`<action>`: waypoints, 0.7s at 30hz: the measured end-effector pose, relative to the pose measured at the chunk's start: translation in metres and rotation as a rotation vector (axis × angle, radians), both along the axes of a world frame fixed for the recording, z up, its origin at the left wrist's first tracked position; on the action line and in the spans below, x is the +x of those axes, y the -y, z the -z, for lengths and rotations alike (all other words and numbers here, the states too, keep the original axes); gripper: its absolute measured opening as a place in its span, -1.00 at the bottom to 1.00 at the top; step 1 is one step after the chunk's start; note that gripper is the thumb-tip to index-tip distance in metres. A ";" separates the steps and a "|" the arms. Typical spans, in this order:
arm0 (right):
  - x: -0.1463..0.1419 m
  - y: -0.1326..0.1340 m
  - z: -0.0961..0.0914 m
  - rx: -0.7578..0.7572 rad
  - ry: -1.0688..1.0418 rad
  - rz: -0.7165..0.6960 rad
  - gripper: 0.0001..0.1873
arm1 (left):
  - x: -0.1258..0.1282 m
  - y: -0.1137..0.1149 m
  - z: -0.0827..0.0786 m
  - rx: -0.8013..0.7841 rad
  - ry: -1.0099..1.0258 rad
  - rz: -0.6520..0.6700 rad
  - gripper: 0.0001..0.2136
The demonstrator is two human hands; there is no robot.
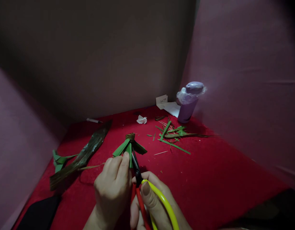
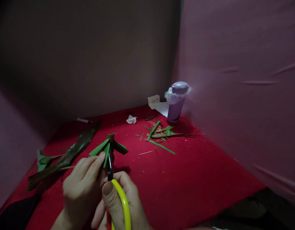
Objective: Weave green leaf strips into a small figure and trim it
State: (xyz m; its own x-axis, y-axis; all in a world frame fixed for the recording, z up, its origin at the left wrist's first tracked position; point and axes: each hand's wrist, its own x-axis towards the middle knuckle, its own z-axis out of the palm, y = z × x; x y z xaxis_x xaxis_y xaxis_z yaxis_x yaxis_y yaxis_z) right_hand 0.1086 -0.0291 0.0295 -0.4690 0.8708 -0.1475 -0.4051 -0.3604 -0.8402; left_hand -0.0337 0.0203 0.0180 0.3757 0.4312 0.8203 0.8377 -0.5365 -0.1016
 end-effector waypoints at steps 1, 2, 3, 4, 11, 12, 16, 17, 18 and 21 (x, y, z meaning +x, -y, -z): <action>0.000 -0.001 0.000 0.005 0.000 0.002 -0.35 | 0.000 0.000 0.000 0.000 0.003 -0.001 -0.74; 0.000 -0.001 0.001 0.010 -0.001 0.005 -0.36 | -0.001 0.000 0.001 0.003 0.007 0.000 -0.73; -0.001 -0.002 0.002 0.013 -0.002 0.009 -0.37 | -0.001 0.000 0.001 0.004 0.007 0.003 -0.72; -0.001 -0.003 0.003 0.015 -0.005 0.015 -0.38 | -0.001 0.000 0.001 0.004 0.003 0.008 -0.72; -0.002 -0.003 0.004 0.004 -0.003 0.029 -0.38 | -0.001 0.001 0.001 0.024 -0.027 0.017 -0.74; -0.002 -0.002 0.004 0.005 0.002 0.033 -0.38 | -0.001 0.002 0.001 0.024 -0.028 0.020 -0.75; -0.002 0.000 0.002 0.018 0.011 0.059 -0.37 | -0.001 0.003 0.001 0.003 -0.006 0.035 -0.73; -0.002 0.000 0.001 0.018 0.012 0.061 -0.37 | -0.001 0.003 0.000 -0.002 -0.002 0.041 -0.72; -0.002 0.000 0.000 0.014 0.013 0.060 -0.38 | 0.000 0.003 0.000 -0.002 -0.001 0.047 -0.72; -0.002 0.000 -0.003 -0.010 0.018 0.062 -0.37 | 0.000 0.003 0.001 -0.002 0.001 0.057 -0.70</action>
